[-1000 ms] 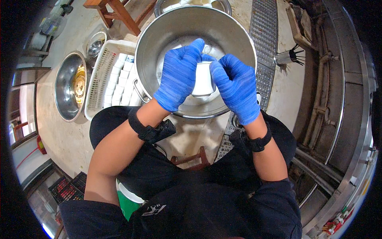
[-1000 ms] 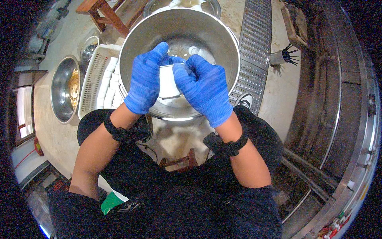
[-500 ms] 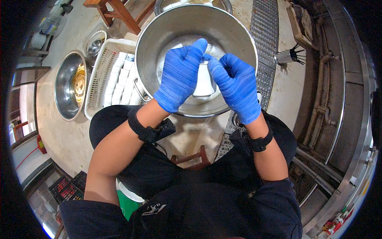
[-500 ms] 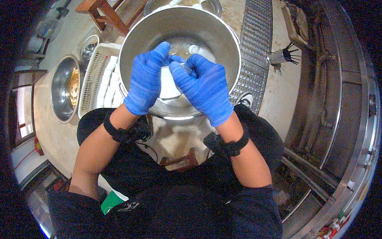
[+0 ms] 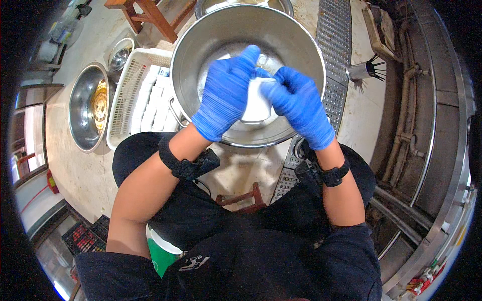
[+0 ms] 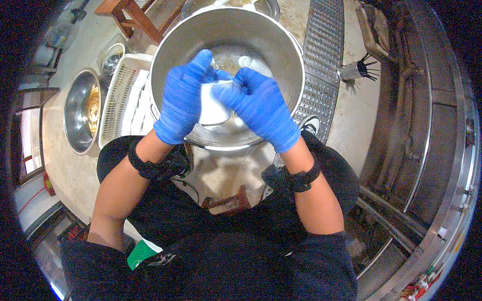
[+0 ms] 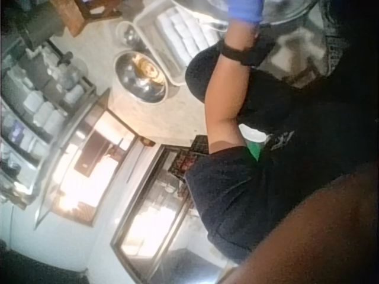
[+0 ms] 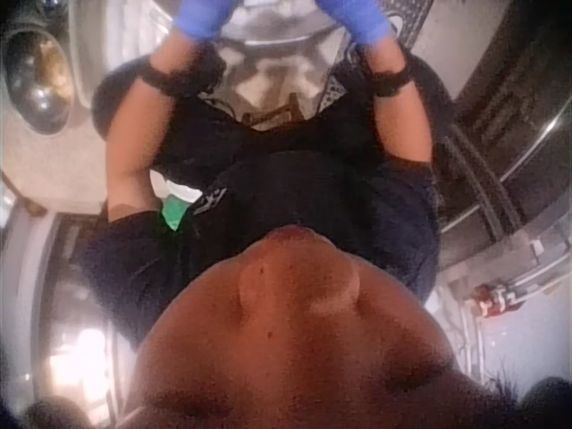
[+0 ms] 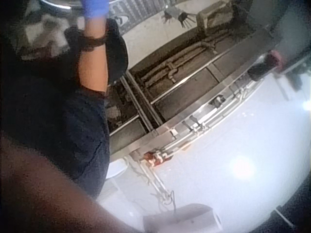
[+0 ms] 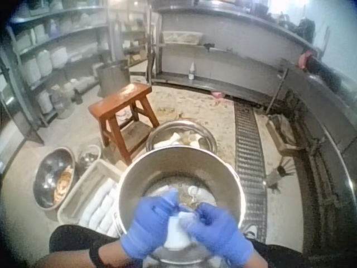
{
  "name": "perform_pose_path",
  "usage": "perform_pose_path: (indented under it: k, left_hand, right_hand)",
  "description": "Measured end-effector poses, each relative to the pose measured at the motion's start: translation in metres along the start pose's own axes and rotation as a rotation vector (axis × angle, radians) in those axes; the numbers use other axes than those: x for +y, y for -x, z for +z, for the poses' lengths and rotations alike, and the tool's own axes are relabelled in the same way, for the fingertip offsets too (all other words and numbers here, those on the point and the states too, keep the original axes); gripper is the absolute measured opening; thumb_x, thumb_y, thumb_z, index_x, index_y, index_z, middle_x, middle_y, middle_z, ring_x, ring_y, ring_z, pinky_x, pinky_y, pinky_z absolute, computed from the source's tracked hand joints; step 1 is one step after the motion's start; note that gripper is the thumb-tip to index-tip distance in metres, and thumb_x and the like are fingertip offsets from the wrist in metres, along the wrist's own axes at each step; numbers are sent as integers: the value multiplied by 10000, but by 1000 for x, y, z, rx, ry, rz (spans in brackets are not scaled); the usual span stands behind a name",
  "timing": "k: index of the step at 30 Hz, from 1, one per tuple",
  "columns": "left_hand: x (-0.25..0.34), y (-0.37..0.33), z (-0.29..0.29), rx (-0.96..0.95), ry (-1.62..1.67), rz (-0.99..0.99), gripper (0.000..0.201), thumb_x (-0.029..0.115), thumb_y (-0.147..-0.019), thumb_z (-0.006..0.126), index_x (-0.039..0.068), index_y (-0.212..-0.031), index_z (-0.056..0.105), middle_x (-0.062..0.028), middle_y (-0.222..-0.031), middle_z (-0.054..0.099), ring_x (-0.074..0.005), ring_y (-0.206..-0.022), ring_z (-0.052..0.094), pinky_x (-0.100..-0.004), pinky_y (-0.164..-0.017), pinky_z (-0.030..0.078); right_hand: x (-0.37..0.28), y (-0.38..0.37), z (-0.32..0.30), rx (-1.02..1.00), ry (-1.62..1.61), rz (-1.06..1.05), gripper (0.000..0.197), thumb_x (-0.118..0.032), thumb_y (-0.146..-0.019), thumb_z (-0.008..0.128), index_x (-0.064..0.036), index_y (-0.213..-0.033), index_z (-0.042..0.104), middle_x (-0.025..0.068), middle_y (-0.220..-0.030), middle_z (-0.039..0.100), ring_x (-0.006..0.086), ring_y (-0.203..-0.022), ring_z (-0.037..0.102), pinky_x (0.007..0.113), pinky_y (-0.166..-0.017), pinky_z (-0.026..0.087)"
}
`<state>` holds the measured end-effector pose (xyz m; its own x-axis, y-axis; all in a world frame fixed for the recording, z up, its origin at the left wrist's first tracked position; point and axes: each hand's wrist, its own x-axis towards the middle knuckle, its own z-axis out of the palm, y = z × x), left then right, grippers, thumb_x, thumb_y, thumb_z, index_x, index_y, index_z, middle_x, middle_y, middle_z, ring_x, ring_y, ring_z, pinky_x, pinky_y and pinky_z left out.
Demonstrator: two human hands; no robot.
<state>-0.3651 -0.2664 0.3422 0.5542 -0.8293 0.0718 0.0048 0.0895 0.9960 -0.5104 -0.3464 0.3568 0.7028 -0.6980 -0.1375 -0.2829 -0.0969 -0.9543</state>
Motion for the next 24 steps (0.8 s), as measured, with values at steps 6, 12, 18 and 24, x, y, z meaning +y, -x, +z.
perform_pose_path:
  k: [6,12,18,24]
  left_hand:
    - [18,-4,-4,-141,-126,-151,572,465,-1018,459,-15,-880,737,-95,-746,724,-163,-660,685,-294,-679,542]
    - [16,-3,6,-44,-48,-220,594,524,-1000,477,24,-795,724,-78,-684,686,-135,-658,654,-272,-640,510]
    - [17,11,18,-59,55,-262,530,511,-994,515,17,-903,682,-81,-778,663,-130,-728,621,-273,-712,499]
    - [4,11,20,-223,-103,150,288,308,-940,668,22,-965,675,-88,-844,663,-139,-783,632,-299,-720,512]
  right_hand:
    - [-4,9,13,-121,-175,114,564,-369,-838,791,34,-1118,513,155,-1000,673,176,-900,674,321,-708,563]
    - [20,10,24,-140,-496,16,737,-265,-801,828,-2,-1317,372,155,-1267,538,211,-1123,588,310,-856,540]
    - [28,15,32,105,-514,39,574,-488,-935,610,-52,-1296,518,71,-1119,648,151,-996,637,293,-848,547]
    - [5,14,23,136,-935,245,511,-492,-1047,371,-47,-1137,604,80,-953,678,168,-865,672,285,-783,554]
